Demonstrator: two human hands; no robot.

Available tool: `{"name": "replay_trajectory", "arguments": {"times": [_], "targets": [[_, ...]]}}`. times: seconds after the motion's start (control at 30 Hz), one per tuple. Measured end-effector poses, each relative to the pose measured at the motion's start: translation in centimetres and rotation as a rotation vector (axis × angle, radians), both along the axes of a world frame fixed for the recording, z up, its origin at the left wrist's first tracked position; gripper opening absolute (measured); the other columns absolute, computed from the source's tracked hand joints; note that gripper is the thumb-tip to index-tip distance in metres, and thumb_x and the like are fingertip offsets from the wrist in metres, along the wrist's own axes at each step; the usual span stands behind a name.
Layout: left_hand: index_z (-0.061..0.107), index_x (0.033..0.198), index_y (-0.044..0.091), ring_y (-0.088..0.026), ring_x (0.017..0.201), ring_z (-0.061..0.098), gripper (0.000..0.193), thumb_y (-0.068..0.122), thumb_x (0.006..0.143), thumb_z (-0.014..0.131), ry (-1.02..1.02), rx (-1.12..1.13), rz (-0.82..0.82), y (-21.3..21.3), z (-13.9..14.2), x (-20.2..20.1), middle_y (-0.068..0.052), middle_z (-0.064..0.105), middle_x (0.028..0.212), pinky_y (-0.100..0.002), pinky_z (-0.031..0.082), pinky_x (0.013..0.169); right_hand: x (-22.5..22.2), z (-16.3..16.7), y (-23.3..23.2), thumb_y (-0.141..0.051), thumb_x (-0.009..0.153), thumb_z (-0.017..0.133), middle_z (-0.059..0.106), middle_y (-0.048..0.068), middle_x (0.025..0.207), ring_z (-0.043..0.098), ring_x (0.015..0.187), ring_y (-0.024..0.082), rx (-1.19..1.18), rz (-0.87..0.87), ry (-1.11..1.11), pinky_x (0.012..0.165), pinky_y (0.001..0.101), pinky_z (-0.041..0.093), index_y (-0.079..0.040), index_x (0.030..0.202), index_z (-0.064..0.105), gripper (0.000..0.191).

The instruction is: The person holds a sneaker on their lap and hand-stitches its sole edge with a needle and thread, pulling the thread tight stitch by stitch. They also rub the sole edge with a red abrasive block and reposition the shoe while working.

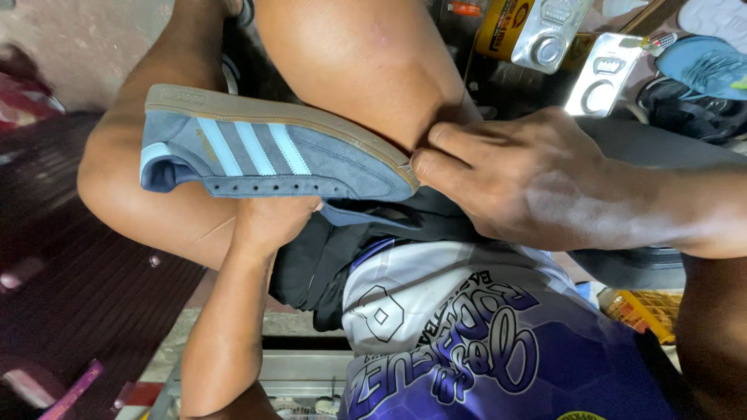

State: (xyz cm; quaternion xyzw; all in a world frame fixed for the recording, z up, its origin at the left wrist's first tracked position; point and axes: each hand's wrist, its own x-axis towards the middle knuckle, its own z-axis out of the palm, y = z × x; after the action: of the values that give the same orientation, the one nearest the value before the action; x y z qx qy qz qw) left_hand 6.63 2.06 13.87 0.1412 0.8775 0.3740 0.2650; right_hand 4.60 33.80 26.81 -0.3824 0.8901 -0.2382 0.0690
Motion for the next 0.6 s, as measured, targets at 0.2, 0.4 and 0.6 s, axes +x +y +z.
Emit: {"name": "replay_trajectory", "arguments": {"times": [0.2, 0.4, 0.6], "targets": [[0.068, 0.092, -0.001, -0.036, 0.092, 0.065, 0.019, 0.01, 0.075, 0.069, 0.056, 0.067, 0.022, 0.9, -1.0, 0.5, -0.015, 0.07, 0.093, -0.047, 0.052, 0.086, 0.6, -0.4, -0.5, -0.004, 0.085, 0.066, 0.065, 0.008, 0.094, 0.071, 0.072, 0.018, 0.069, -0.01, -0.023, 0.052, 0.0285, 0.057, -0.002, 0.105, 0.066, 0.02], [0.068, 0.096, -0.001, -0.036, 0.094, 0.066, 0.018, 0.009, 0.081, 0.068, 0.095, 0.116, 0.05, 1.7, -0.7, 0.3, -0.016, 0.07, 0.096, -0.047, 0.052, 0.087, 0.9, -0.2, -0.6, -0.005, 0.084, 0.066, 0.063, 0.007, 0.092, 0.069, 0.072, 0.016, 0.134, -0.005, -0.044, 0.051, 0.0283, 0.056, -0.002, 0.106, 0.066, 0.022], [0.068, 0.1, -0.002, -0.037, 0.096, 0.066, 0.018, 0.008, 0.086, 0.067, 0.114, 0.154, 0.069, 2.3, -1.1, 0.3, -0.017, 0.07, 0.099, -0.047, 0.052, 0.088, 1.1, -0.6, -0.6, -0.006, 0.088, 0.066, 0.065, 0.008, 0.095, 0.069, 0.074, 0.016, 0.11, -0.021, -0.019, 0.051, 0.0291, 0.054, -0.001, 0.105, 0.066, 0.018]]}}
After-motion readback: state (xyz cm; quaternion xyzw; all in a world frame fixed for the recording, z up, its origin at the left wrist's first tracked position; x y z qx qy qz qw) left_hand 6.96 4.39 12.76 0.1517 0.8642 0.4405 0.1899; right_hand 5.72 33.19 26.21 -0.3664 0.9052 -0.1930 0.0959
